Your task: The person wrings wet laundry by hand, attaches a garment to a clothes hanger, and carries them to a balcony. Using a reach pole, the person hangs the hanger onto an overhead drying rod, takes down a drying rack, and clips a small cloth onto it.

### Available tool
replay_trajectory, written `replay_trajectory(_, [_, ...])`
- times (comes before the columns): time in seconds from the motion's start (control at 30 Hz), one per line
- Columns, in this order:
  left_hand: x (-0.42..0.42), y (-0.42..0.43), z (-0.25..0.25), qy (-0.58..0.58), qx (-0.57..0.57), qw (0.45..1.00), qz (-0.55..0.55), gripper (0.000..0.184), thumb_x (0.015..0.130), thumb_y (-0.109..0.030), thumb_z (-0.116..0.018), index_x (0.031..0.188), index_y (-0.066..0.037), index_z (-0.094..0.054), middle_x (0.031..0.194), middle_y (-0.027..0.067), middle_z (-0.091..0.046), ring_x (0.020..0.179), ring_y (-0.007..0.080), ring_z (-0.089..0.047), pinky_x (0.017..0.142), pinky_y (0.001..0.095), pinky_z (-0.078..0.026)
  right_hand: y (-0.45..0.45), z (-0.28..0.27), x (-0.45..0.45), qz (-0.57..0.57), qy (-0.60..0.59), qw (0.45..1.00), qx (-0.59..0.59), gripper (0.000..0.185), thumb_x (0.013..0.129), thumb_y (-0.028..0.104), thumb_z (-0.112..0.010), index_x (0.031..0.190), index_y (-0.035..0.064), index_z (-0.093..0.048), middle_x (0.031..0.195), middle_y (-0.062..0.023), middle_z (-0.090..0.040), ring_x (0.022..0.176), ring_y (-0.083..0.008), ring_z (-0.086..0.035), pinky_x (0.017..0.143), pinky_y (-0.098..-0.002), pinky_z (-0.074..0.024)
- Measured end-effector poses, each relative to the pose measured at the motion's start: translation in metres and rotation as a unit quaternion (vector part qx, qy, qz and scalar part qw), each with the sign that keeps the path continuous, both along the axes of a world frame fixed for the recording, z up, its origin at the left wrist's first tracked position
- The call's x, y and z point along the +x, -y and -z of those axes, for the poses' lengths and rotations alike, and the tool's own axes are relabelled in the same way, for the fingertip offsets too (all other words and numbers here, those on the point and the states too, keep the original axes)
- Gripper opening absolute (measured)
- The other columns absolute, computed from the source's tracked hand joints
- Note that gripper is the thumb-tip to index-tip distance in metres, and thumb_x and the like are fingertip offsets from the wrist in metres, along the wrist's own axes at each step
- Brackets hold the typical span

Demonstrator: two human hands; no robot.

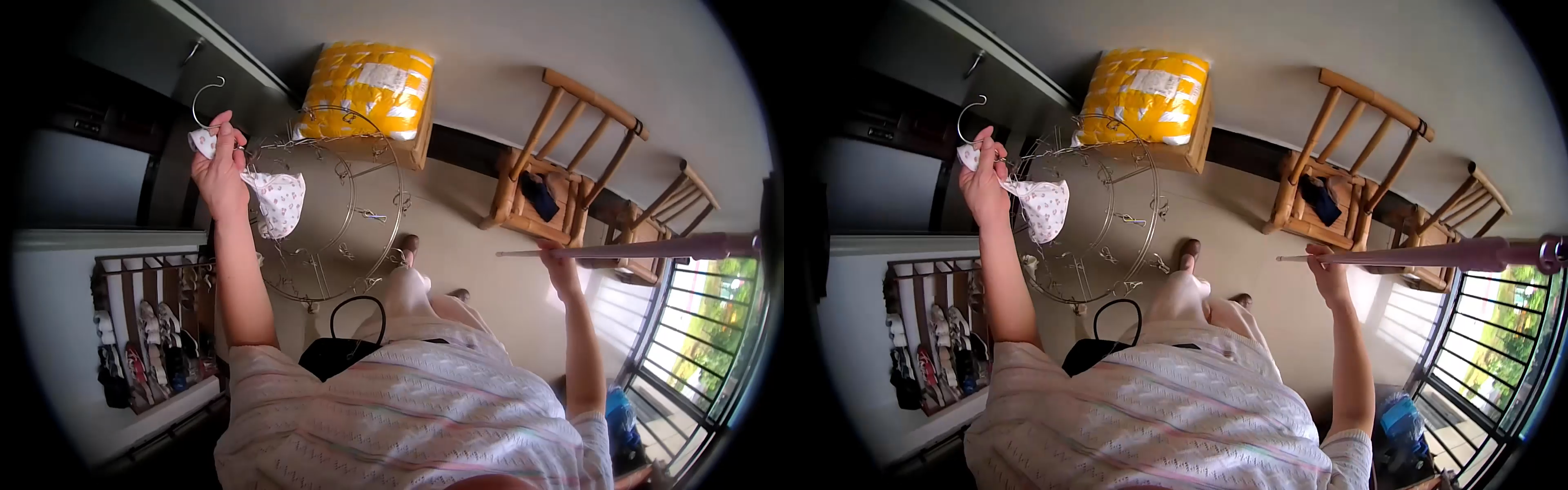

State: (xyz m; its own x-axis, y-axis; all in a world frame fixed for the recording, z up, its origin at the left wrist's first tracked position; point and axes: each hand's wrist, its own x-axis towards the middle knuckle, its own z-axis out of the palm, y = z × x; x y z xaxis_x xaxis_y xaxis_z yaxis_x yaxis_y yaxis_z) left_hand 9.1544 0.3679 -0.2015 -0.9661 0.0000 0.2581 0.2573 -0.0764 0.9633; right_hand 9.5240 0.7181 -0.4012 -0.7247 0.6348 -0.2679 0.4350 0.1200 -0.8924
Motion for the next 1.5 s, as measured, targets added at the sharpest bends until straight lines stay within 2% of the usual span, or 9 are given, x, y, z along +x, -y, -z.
replay_trajectory(0.13, [-0.064,0.063,0.040,0.036,0.006,0.996,-0.083,0.020,0.086,-0.015,-0.055,0.102,-0.003,-0.058,0.063,-0.0036,-0.048,0.048,-0.0007,-0.032,0.041,0.0148,-0.022,-0.001,0.007,-0.079,-0.021,0.110,0.993,-0.031,0.019,0.082,0.013,-0.057,0.098,0.0015,-0.057,0.077,0.0001,-0.054,0.073,-0.0074,-0.046,0.064,-0.0208,-0.0372])
replay_trajectory(0.17, [-0.080,0.076,0.048,0.034,0.022,0.996,-0.084,0.017,0.086,-0.009,-0.054,0.099,0.001,-0.058,0.065,-0.0027,-0.048,0.059,0.0034,-0.041,0.051,0.0162,-0.031,-0.004,0.025,-0.096,-0.029,0.112,0.993,-0.017,0.020,0.083,0.015,-0.057,0.097,0.0027,-0.057,0.073,0.0012,-0.052,0.066,-0.0059,-0.046,0.057,-0.0193,-0.0369])
replay_trajectory(0.3, [-0.161,0.120,0.088,0.058,-0.015,0.992,-0.114,0.019,0.084,-0.014,-0.057,0.098,-0.001,-0.059,0.062,-0.0041,-0.048,0.055,0.0016,-0.039,0.048,0.0156,-0.026,0.003,0.064,-0.183,-0.002,0.090,0.992,-0.086,0.017,0.081,0.015,-0.058,0.095,0.0058,-0.056,0.070,0.0028,-0.052,0.053,-0.0046,-0.046,0.043,-0.0175,-0.0340])
replay_trajectory(0.57, [-0.322,0.177,0.115,0.026,-0.057,0.988,-0.141,0.018,0.086,-0.016,-0.055,0.098,-0.003,-0.060,0.062,-0.0041,-0.046,0.055,0.0026,-0.039,0.048,0.0163,-0.027,0.031,0.071,-0.355,0.006,0.183,0.979,-0.090,0.015,0.080,0.016,-0.058,0.090,0.0046,-0.059,0.065,-0.0014,-0.056,0.053,-0.0064,-0.051,0.043,-0.0195,-0.0385])
replay_trajectory(0.77, [-0.408,0.176,0.108,0.016,-0.069,0.986,-0.152,0.017,0.085,-0.016,-0.056,0.098,-0.007,-0.062,0.064,-0.0033,-0.049,0.053,0.0011,-0.038,0.046,0.0154,-0.027,0.052,0.073,-0.405,-0.058,0.198,0.973,-0.099,0.018,0.081,0.017,-0.059,0.095,0.0061,-0.057,0.078,-0.0035,-0.057,0.069,-0.0092,-0.055,0.049,-0.0183,-0.0414])
replay_trajectory(1.0, [-0.464,0.173,0.104,-0.004,-0.083,0.985,-0.153,0.017,0.086,-0.017,-0.056,0.097,-0.006,-0.061,0.066,-0.0013,-0.052,0.050,0.0027,-0.038,0.044,0.0159,-0.028,0.059,0.101,-0.423,-0.044,0.214,0.973,-0.077,0.013,0.080,0.013,-0.059,0.091,0.0059,-0.060,0.078,-0.0010,-0.056,0.065,-0.0070,-0.052,0.049,-0.0199,-0.0410])
replay_trajectory(1.17, [-0.496,0.170,0.113,-0.004,-0.106,0.985,-0.135,0.014,0.084,-0.019,-0.057,0.091,-0.009,-0.064,0.061,-0.0036,-0.050,0.047,0.0031,-0.037,0.042,0.0182,-0.030,0.080,-0.005,-0.450,-0.223,0.200,0.953,-0.044,0.012,0.081,0.009,-0.059,0.090,0.0020,-0.061,0.084,-0.0035,-0.058,0.066,-0.0062,-0.054,0.052,-0.0207,-0.0442])
replay_trajectory(1.37, [-0.543,0.187,0.149,-0.001,-0.301,0.945,-0.131,0.018,0.083,-0.024,-0.056,0.091,-0.011,-0.065,0.059,-0.0021,-0.053,0.055,0.0061,-0.048,0.052,0.0219,-0.039,0.073,-0.188,-0.502,-0.277,-0.096,0.955,-0.039,0.013,0.083,-0.005,-0.044,0.092,-0.0021,-0.054,0.090,-0.0160,-0.060,0.081,-0.0194,-0.062,0.054,-0.0226,-0.0501])
replay_trajectory(1.5, [-0.547,0.191,0.167,0.031,-0.261,0.955,-0.139,0.020,0.083,-0.028,-0.053,0.089,-0.013,-0.065,0.058,0.0004,-0.055,0.056,0.0104,-0.051,0.057,0.0250,-0.042,0.041,-0.257,-0.512,-0.299,-0.194,0.932,0.062,0.019,0.088,0.017,-0.046,0.093,-0.0009,-0.047,0.090,-0.0230,-0.058,0.067,-0.0202,-0.060,0.051,-0.0255,-0.0496])
